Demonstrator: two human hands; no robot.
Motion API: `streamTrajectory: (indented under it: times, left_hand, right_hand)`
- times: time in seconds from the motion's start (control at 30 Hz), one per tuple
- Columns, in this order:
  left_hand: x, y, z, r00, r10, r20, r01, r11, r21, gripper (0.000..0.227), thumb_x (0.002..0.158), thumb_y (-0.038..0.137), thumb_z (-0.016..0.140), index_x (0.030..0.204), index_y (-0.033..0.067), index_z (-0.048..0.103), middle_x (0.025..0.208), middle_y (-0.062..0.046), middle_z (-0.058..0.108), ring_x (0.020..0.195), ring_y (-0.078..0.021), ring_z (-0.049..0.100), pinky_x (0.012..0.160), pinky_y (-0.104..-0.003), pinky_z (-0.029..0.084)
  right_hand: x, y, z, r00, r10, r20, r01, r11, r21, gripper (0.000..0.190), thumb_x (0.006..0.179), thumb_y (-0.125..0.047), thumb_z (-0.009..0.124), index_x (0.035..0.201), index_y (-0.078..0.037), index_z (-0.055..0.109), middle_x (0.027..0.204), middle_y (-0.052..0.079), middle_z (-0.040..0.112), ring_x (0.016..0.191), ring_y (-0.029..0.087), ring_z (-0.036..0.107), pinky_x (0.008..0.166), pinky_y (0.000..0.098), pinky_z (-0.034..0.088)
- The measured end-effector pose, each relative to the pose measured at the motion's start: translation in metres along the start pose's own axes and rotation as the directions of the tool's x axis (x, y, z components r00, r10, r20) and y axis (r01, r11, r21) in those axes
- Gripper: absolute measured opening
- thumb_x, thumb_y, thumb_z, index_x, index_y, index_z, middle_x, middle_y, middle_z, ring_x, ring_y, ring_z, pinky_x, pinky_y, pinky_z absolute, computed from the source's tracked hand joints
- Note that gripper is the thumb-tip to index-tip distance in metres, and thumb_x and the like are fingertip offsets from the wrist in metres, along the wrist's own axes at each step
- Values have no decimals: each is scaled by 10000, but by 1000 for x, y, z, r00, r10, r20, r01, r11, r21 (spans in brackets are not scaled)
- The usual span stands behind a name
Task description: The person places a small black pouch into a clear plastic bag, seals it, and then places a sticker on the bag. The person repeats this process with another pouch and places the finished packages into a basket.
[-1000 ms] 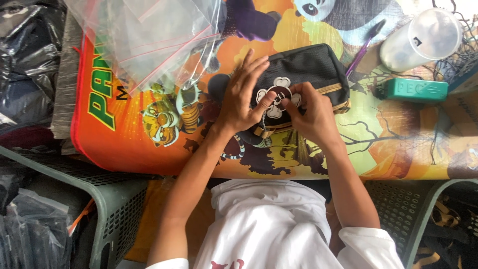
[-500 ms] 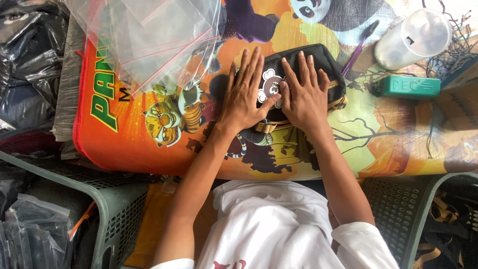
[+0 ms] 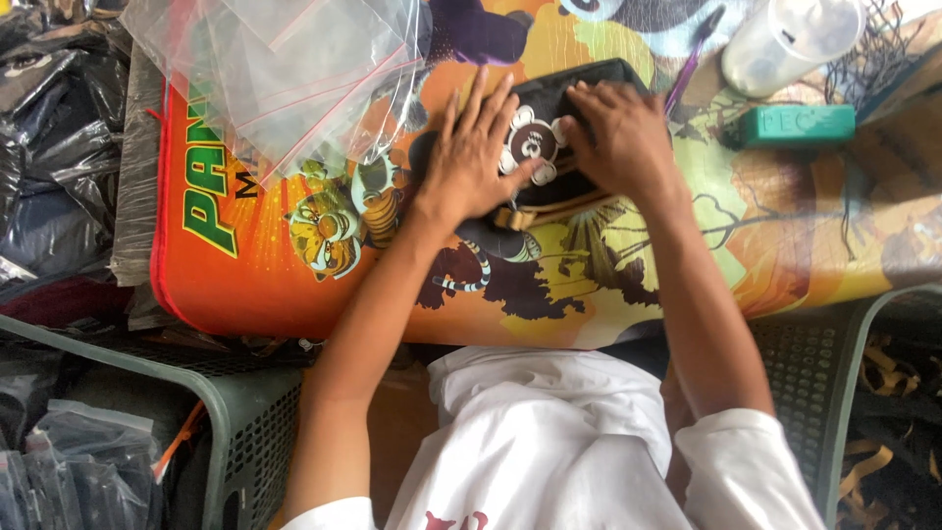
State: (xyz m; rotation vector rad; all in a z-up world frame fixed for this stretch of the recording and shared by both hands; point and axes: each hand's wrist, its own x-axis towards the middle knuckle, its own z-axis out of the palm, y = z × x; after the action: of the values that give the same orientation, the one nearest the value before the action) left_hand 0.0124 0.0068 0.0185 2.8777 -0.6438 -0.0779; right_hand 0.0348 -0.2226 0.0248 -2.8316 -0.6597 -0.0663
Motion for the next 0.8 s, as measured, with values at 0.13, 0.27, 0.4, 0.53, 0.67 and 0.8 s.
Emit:
streamTrajectory:
  times: [0.13,0.27,0.4,0.53,0.67,0.8]
  left_hand:
    - [6,-22,-5,999,52,-11,-52,998,46,992,1012,777,350,1673,69,136,1719,-66,-41,1554,-257,-131,1277,-546,-74]
    - [9,-36,8,976,121,-182,-121,993,11,982,1045,770,481,1675,67,211,1730,-49,69,1563,-312,-80,1299,-561,20]
    - [21,-40,15,970,93,-226,-102,994,-28,982,1012,793,467,1646,64,291,1718,-51,113,1566,-298,-36,1292,-569,69]
    - [15,-38,17,932,117,-344,-157,984,-90,893,1031,701,224,1603,25,345,1694,-117,216,1585,-278,73,1325,-533,100]
    - [-11,-15,-4,916,-53,-397,-64,959,-276,870,1025,686,320,1587,23,284,1688,-152,265,1605,-311,178,1342,-523,166]
    - [-41,7,12,927,-199,-317,127,965,-231,760,1117,477,400,1628,-21,137,1718,-204,146,1617,-364,124,1347,-493,173]
  right_hand:
    - [-10,-3,-5,987,-62,-147,50,996,-78,559,1133,-426,448,1546,-60,534,1649,229,307,1515,401,236,1086,599,305]
    - [-1,-15,-4,987,133,89,-131,991,-27,664,1092,-489,191,1651,-136,251,1701,153,133,1561,327,92,1207,601,136]
    - [7,-16,-8,970,187,156,-185,982,-23,671,1075,-489,149,1657,-158,181,1711,135,73,1571,330,58,1232,588,87]
    - [4,-21,-7,978,176,115,-177,984,-5,663,1082,-468,145,1658,-142,187,1709,148,84,1572,325,56,1243,585,59]
    - [6,-23,-5,983,181,36,-180,983,-29,655,1098,-435,153,1651,-89,216,1693,220,125,1563,378,94,1233,607,87]
    - [8,-23,3,977,204,-62,-206,977,-44,631,1124,-396,216,1642,-45,299,1677,249,166,1548,420,148,1211,641,132]
